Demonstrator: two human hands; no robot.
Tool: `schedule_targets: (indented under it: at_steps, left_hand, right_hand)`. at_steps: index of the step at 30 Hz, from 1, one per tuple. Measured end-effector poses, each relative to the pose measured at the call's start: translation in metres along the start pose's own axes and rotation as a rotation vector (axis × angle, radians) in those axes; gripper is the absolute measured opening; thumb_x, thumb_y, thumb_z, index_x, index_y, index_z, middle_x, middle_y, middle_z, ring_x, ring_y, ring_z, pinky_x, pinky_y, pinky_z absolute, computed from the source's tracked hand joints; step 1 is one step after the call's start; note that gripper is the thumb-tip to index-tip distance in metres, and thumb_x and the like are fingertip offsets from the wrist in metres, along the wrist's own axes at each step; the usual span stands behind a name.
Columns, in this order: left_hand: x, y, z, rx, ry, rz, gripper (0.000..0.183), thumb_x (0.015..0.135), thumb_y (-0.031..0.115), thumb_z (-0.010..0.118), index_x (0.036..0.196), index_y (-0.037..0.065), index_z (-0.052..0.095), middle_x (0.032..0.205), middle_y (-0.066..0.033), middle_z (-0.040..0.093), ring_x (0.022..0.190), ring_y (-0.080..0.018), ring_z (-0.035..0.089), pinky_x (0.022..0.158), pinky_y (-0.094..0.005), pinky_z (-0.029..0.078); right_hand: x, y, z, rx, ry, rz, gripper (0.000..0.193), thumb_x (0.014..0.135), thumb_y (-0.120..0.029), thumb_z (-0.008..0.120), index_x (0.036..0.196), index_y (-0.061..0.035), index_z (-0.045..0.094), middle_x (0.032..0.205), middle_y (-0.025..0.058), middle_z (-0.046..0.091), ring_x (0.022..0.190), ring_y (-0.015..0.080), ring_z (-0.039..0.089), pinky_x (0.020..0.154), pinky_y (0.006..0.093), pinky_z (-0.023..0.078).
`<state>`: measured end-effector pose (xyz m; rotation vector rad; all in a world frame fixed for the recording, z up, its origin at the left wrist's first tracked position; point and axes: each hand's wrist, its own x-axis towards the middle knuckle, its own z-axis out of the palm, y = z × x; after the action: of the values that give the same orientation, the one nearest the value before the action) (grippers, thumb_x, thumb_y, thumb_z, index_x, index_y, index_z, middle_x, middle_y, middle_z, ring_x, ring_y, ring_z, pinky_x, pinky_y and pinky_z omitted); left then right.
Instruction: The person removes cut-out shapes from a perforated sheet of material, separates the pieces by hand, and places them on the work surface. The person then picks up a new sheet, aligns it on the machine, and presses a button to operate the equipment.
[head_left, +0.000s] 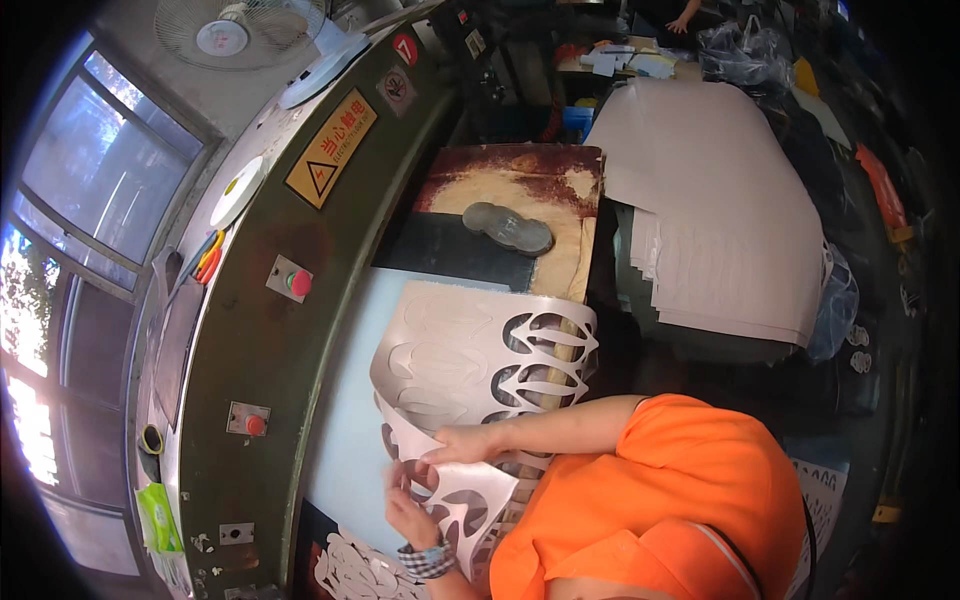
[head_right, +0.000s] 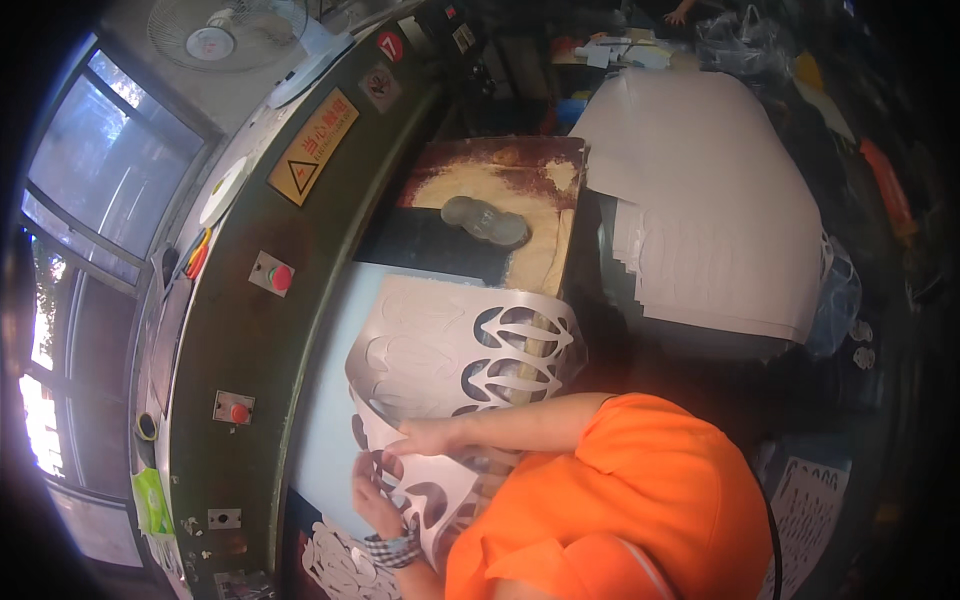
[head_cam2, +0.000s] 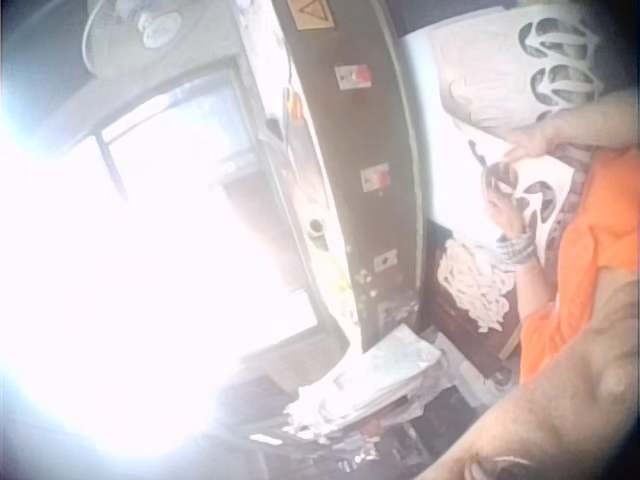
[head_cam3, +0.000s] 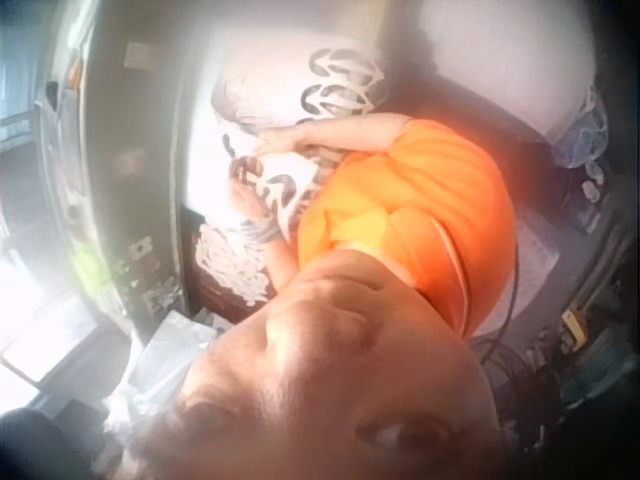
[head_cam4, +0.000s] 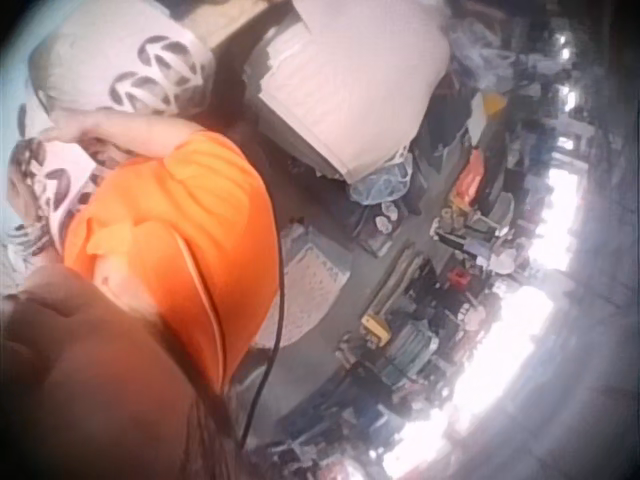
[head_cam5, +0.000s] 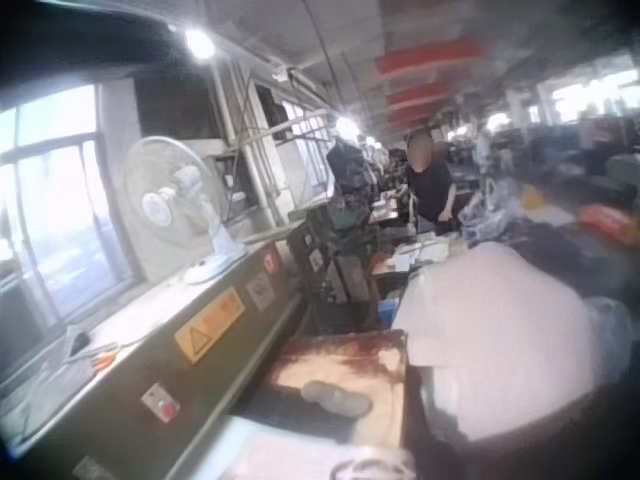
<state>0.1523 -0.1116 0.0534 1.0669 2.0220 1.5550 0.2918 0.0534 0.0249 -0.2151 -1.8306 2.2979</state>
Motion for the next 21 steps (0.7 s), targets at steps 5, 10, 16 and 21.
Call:
schedule_targets:
  at_steps: [5,10,16,21]
  left_hand:
    - [0.033,-0.006,-0.011,-0.072,0.238,-0.132,0.052,0.104,0.035,0.038,0.134,-0.007,0.042,0.113,-0.0213,0.064,0.105,-0.0303,0.064,0.085,-0.0396,0.055]
    - [0.062,-0.011,0.025,0.265,-0.158,0.138,0.036,0.103,0.020,0.040,0.122,-0.006,0.056,0.111,-0.0155,0.066,0.104,-0.0227,0.063,0.087,-0.0347,0.051]
    - [0.077,-0.040,-0.017,0.181,0.066,-0.173,0.029,0.102,0.021,0.043,0.109,-0.002,0.060,0.078,-0.0115,0.069,0.070,-0.0201,0.068,0.057,-0.0311,0.053]
    - [0.058,-0.044,-0.072,1.076,0.013,0.038,0.033,0.092,0.020,0.061,0.115,-0.004,0.060,0.096,-0.0221,0.067,0.087,-0.0357,0.066,0.078,-0.0431,0.053]
  right_hand:
    - [-0.006,0.020,0.001,-0.046,-0.067,-0.082,0.035,0.102,-0.025,0.047,0.115,0.0032,0.063,0.096,0.0078,0.072,0.088,0.0129,0.061,0.084,0.0291,0.049]
    - [-0.016,0.024,0.002,-0.122,-0.025,-0.127,0.032,0.099,-0.028,0.052,0.099,-0.0030,0.071,0.086,0.0073,0.071,0.082,0.0139,0.062,0.076,0.0310,0.049]
    - [-0.054,0.029,-0.021,-0.108,0.069,0.026,0.031,0.100,-0.024,0.051,0.100,-0.0006,0.071,0.084,0.0048,0.071,0.081,0.0079,0.061,0.076,0.0275,0.049]
    - [-0.077,0.030,-0.027,0.060,0.111,0.147,0.026,0.099,-0.019,0.052,0.105,0.0004,0.069,0.095,0.0063,0.072,0.089,0.0132,0.064,0.081,0.0281,0.050]
